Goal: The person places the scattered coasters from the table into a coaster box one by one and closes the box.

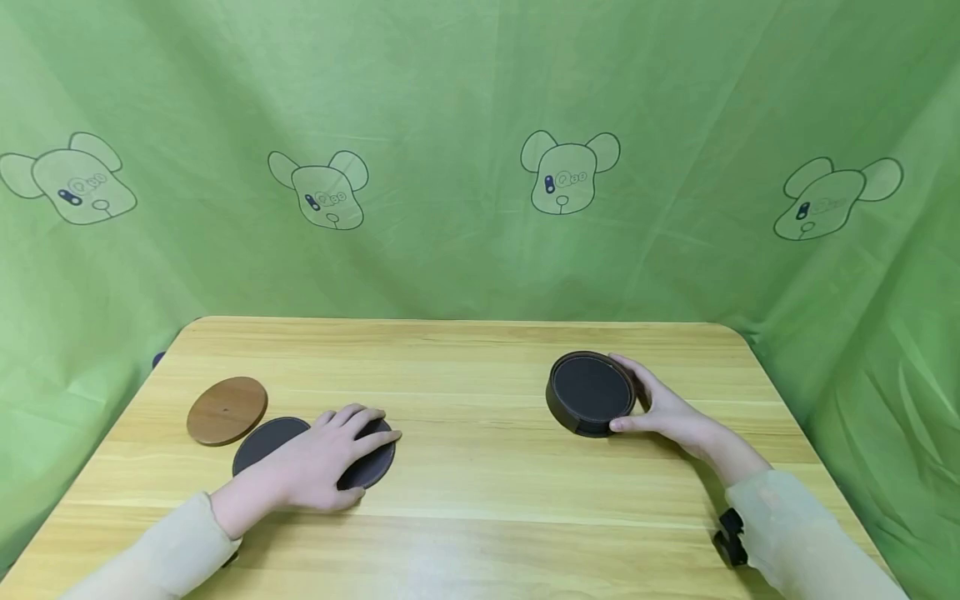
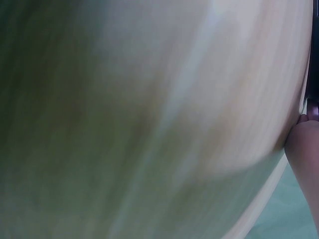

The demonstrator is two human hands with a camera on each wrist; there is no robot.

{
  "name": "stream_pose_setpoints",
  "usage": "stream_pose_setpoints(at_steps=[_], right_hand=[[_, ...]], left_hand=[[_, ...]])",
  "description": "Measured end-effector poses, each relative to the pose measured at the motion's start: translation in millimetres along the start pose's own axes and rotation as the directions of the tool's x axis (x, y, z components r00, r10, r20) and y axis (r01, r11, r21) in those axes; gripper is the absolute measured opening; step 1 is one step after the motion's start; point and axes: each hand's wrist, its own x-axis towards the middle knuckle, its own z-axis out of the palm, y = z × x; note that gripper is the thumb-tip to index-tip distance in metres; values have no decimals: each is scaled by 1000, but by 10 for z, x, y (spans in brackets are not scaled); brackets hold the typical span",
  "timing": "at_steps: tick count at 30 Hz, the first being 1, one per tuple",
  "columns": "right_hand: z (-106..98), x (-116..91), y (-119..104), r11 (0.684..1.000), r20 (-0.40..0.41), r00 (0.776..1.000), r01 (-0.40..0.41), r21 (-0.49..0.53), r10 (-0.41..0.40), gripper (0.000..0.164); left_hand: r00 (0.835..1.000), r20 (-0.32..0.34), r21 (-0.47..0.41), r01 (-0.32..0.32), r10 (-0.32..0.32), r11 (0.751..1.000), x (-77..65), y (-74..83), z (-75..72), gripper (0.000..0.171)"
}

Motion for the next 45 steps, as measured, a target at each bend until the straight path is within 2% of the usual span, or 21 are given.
stream_pose_setpoints(at_steps=[11, 22, 31, 45], right_hand=[[1, 4, 15, 1000, -7, 1000, 10, -3, -10, 103], [-25, 3, 56, 1000, -6, 1000, 10, -10, -10, 103], [-27, 17, 34, 1000, -13, 1000, 1, -23, -1, 103], [11, 0, -12, 1000, -18, 1000, 19, -14, -19, 104]], left_hand=[[999, -33, 16, -22, 23, 1000, 69, -47, -13, 79], [998, -24, 29, -53, 54, 998, 181, 4, -34, 80], [993, -51, 66, -102, 106, 993, 343, 103, -60, 82], [986, -13, 125, -163, 166, 979, 690, 278, -227, 85]])
